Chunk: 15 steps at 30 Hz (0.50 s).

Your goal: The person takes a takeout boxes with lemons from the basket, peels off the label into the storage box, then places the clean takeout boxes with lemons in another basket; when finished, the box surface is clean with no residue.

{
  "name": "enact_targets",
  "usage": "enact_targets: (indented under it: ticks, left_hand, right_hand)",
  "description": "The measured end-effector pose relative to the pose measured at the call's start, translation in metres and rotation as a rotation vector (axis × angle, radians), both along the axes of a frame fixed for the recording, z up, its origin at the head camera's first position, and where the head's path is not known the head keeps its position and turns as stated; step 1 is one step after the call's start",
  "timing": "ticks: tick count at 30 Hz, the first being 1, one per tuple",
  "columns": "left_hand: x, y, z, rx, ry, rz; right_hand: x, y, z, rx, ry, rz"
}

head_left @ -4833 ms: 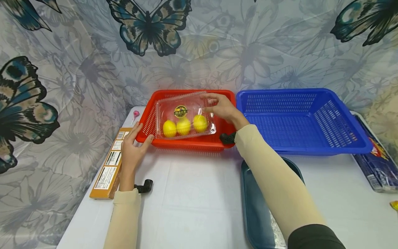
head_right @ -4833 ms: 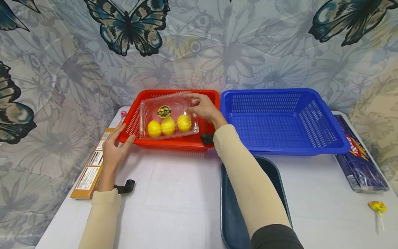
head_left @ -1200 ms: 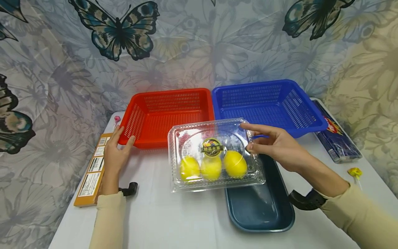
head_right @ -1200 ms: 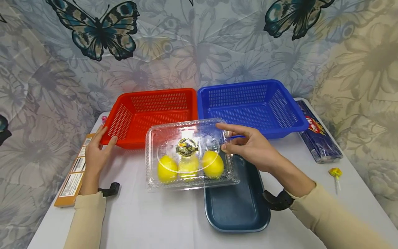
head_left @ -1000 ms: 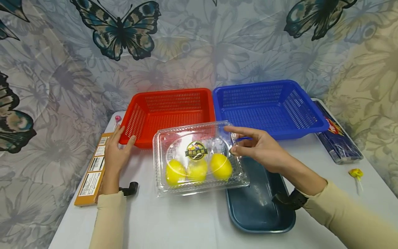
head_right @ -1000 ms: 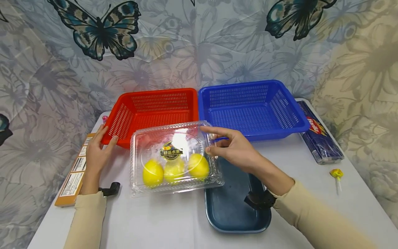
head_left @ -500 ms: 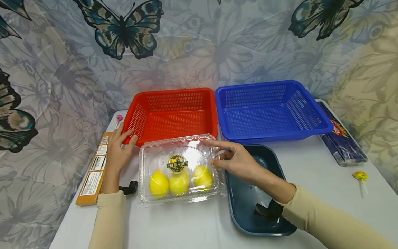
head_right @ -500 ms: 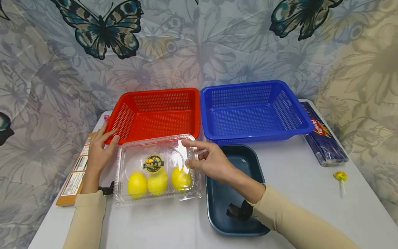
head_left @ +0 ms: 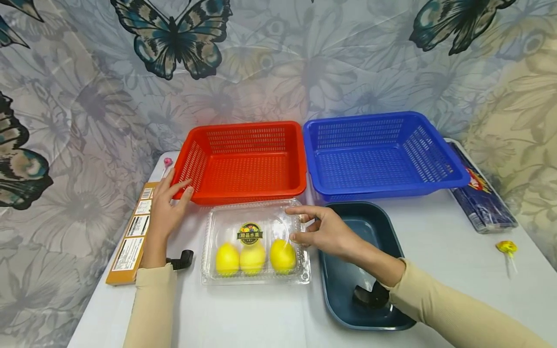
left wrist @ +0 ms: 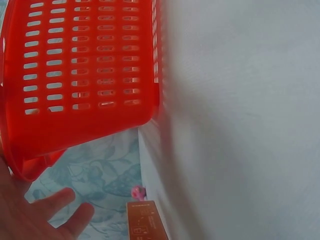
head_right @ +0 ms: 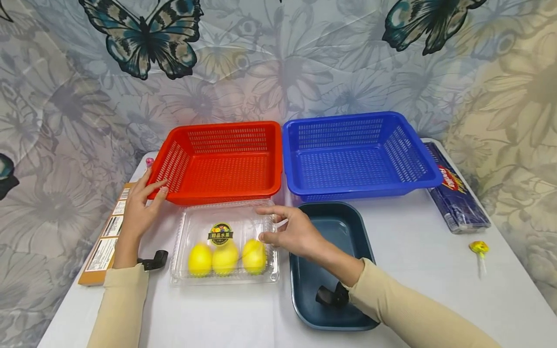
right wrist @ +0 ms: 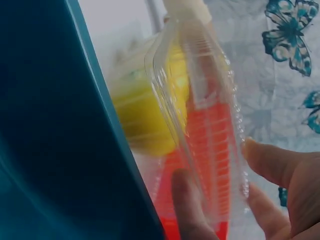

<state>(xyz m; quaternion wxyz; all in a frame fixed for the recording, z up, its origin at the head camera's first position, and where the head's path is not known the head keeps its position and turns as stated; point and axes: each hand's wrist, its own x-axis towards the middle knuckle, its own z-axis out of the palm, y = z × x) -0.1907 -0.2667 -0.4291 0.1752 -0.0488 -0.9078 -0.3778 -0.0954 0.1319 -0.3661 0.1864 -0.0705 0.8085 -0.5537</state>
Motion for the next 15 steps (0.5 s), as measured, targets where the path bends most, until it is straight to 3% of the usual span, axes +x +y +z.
enact_targets:
  ticks: [6, 15]
  left_hand:
    - [-0.001, -0.001, -0.001, -0.003, 0.012, 0.003]
    - [-0.001, 0.000, 0.001, -0.007, 0.020, -0.011]
  right_hand:
    - [-0.006, 0.002, 0.004, 0.094, 0.031, 0.088]
    - [-0.011, 0.004, 0.011, 0.134, -0.053, 0.177]
